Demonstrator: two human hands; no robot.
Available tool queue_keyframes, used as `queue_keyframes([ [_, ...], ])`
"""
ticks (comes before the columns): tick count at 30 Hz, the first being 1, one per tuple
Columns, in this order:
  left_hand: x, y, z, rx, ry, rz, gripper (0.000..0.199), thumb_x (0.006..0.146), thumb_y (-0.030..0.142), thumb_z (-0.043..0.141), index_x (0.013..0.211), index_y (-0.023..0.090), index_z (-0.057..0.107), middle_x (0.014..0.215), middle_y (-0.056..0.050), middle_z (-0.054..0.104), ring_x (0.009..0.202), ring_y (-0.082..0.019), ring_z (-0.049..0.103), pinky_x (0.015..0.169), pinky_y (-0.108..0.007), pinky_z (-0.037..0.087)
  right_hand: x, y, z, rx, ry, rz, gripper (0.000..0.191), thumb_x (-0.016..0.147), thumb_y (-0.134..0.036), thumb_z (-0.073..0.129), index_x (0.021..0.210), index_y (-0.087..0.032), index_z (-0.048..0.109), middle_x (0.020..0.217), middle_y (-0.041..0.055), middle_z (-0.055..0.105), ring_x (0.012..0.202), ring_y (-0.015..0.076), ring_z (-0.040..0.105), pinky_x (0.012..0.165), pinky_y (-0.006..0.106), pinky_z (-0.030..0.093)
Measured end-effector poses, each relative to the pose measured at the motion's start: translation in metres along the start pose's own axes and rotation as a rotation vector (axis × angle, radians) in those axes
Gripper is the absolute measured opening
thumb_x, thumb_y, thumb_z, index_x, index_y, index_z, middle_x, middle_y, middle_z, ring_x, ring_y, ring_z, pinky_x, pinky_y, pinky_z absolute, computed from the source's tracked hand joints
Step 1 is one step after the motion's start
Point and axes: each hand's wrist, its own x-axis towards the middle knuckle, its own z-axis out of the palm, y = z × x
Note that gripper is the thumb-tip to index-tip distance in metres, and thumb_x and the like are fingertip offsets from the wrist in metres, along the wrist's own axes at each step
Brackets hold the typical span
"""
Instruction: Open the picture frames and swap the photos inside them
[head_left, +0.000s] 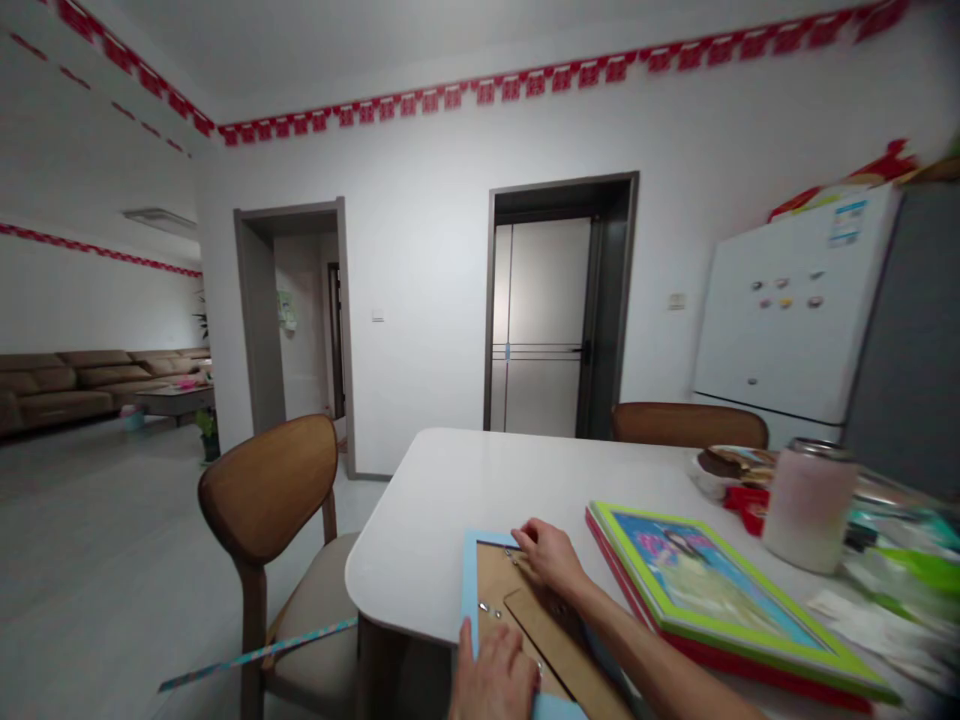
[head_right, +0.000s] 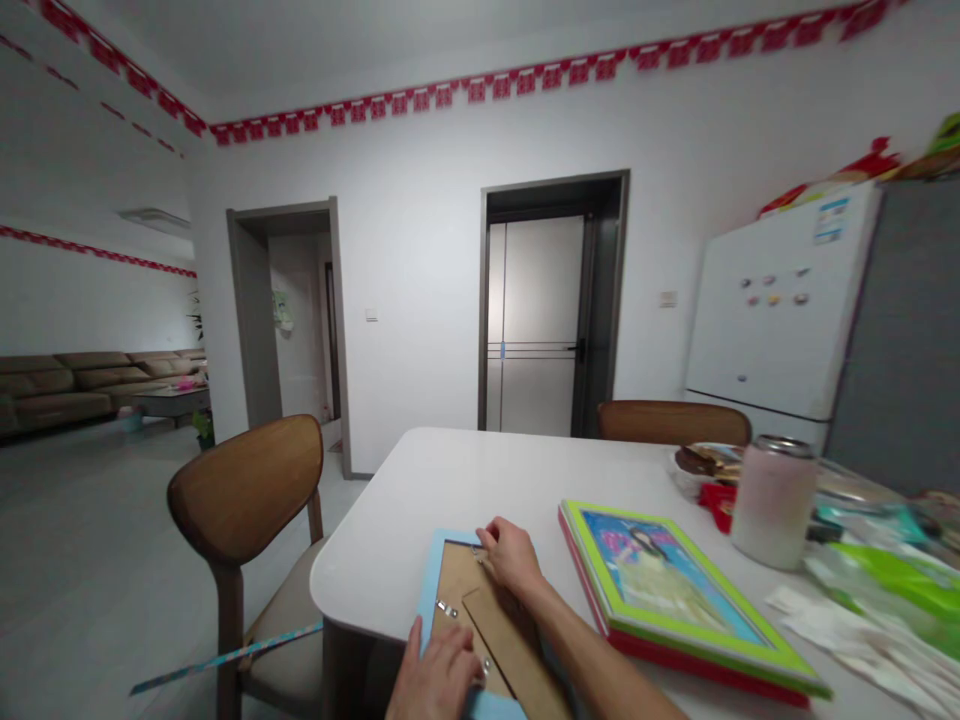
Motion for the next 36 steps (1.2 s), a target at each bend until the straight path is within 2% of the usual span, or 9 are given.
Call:
queue_keyframes([
  [2,0.005,0.001,0.008,-0.013,-0.038,0.04,0.022,0.074,0.018,0.048,0.096,0.019,0.053,0.124,-0.011,0.043,0.119,-0.024,0.031,0.099,-0.05,0.009,-0.01,0.003,-0.02,0.044,-0.005,-0.03,0.024,0.073,-0.033,0.041,0.065,-0.016,0.057,0.067,0.0048,0.062,0.065,0.0149,0.055,0.061,0.024,0.038],
  [5,0.009,0.006,0.005,-0.049,-0.041,0.052,0.039,0.055,0.01,0.062,0.093,0.015,0.054,0.124,-0.016,0.042,0.118,-0.029,0.03,0.099,-0.048,0.014,-0.034,0.012,-0.051,0.282,-0.009,0.025,0.028,0.072,-0.039,0.041,0.071,-0.016,0.057,0.066,0.0021,0.06,0.061,0.014,0.055,0.057,0.024,0.04],
  [10,0.02,0.038,-0.03,-0.566,0.404,0.048,0.016,0.065,0.015,0.051,0.08,0.018,0.052,0.108,-0.009,0.055,0.103,-0.023,0.047,0.09,-0.037,0.034,-0.087,0.008,-0.059,0.87,0.085,0.369,0.038,0.064,-0.044,0.052,0.092,-0.017,0.051,0.075,0.0033,0.057,0.059,0.0121,0.054,0.052,0.024,0.041],
  [12,0.032,0.06,-0.036,-0.88,0.523,0.002,0.013,0.071,0.024,0.049,0.083,0.018,0.049,0.099,-0.008,0.058,0.094,-0.021,0.053,0.085,-0.035,0.039,-0.104,-0.008,-0.049,1.038,-0.093,0.53,0.053,0.064,-0.05,0.051,0.107,-0.019,0.044,0.077,0.005,0.059,0.055,0.0134,0.055,0.049,0.026,0.041],
  [15,0.053,0.09,-0.036,-1.223,0.586,-0.012,0.025,0.072,0.032,0.052,0.091,0.018,0.044,0.092,-0.006,0.06,0.087,-0.019,0.057,0.08,-0.033,0.043,-0.112,-0.027,-0.053,1.19,-0.115,0.426,0.059,0.066,-0.053,0.048,0.117,-0.025,0.036,0.081,0.0052,0.063,0.06,0.0161,0.058,0.053,0.028,0.043],
  [19,0.082,0.104,-0.026,-1.389,0.608,-0.019,0.049,0.066,0.021,0.059,0.108,0.02,0.034,0.104,-0.007,0.057,0.094,-0.017,0.055,0.082,-0.029,0.042,-0.091,0.003,-0.115,0.914,0.156,0.322,0.054,0.067,-0.044,0.048,0.115,-0.021,0.044,0.094,0.0054,0.064,0.081,0.0195,0.059,0.064,0.026,0.044],
  [25,0.119,0.108,0.025,-1.166,0.276,-0.168,0.048,0.074,0.006,0.04,0.119,0.009,0.023,0.114,-0.016,0.05,0.098,-0.014,0.053,0.081,-0.022,0.042,-0.056,0.104,-0.199,0.327,0.153,0.455,0.052,0.067,-0.031,0.044,0.115,-0.01,0.049,0.087,0.0074,0.066,0.068,0.018,0.061,0.06,0.025,0.044],
  [29,0.133,0.112,0.056,-1.049,0.227,-0.185,0.046,0.069,0.007,0.049,0.113,0.014,0.039,0.108,-0.008,0.057,0.105,-0.015,0.049,0.085,-0.022,0.038,-0.055,0.135,-0.208,0.136,0.206,0.482,0.045,0.061,-0.023,0.046,0.101,-0.009,0.059,0.093,0.0089,0.065,0.08,0.0199,0.059,0.07,0.026,0.043],
  [36,0.124,0.105,0.069,-0.887,0.146,-0.22,0.034,0.071,0.017,0.046,0.105,0.016,0.049,0.106,-0.006,0.059,0.099,-0.017,0.052,0.084,-0.024,0.037,-0.075,0.157,-0.194,0.142,0.131,0.528,0.03,0.064,-0.035,0.045,0.072,-0.015,0.067,0.081,0.0093,0.067,0.077,0.0218,0.06,0.064,0.027,0.043],
])
